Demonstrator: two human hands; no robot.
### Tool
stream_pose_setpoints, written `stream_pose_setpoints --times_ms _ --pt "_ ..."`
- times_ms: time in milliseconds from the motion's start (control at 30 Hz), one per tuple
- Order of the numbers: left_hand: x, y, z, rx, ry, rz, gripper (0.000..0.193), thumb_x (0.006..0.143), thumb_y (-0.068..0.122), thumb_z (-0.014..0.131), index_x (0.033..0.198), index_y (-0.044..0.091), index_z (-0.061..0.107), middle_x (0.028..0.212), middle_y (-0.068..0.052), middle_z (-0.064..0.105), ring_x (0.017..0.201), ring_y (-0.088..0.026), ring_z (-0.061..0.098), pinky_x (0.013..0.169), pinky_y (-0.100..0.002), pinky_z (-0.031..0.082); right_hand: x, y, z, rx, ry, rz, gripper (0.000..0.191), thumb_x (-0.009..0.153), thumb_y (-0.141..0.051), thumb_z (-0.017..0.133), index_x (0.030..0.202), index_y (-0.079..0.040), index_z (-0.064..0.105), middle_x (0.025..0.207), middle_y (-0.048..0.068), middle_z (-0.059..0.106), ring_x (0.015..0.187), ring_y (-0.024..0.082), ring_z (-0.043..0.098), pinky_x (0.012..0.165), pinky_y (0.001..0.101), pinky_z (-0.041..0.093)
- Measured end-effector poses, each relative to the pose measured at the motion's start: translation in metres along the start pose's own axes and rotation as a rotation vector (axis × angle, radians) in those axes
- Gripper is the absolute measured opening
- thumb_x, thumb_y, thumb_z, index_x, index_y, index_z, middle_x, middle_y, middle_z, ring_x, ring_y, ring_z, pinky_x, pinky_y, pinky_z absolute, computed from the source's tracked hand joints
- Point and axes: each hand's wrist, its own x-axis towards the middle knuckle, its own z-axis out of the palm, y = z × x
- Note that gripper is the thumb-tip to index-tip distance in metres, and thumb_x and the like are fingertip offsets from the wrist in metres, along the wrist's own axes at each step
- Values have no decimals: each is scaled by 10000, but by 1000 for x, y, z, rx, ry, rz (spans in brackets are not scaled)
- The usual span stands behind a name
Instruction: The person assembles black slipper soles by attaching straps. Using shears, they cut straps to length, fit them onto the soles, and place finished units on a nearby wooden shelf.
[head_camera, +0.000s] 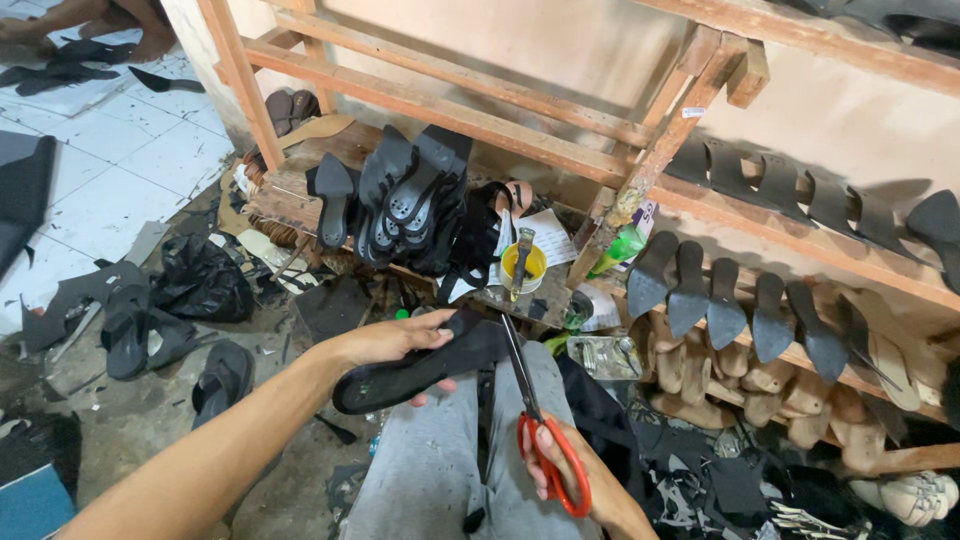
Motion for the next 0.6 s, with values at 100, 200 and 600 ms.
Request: stream_pose_setpoints --times_ms 100,200,600 --pt "-9 7 15 -37 38 25 612 1028 249 464 1574 316 197 1346 -168 609 980 -309 745 638 -452 655 2 -8 -2 27 -80 -21 499 1017 -527 445 967 -47 570 625 32 518 531 128 522 526 264 454" --pt "-16 11 25 -42 -15 86 639 1037 236 472 1598 279 170 1350 -174 588 1030 -306 730 661 -454 657 -1 -20 -2 -287 -1 -13 482 981 -512 510 927 -45 617 629 45 526 528 143 558 510 304 473" --pt "-19 7 48 411 274 36 674 978 230 552 1595 327 298 1165 -92 538 889 -179 614 606 -392 672 -2 -70 13 -990 253 115 504 783 -573 754 858 -85 652 583 165 578 592 378 563 602 443 452"
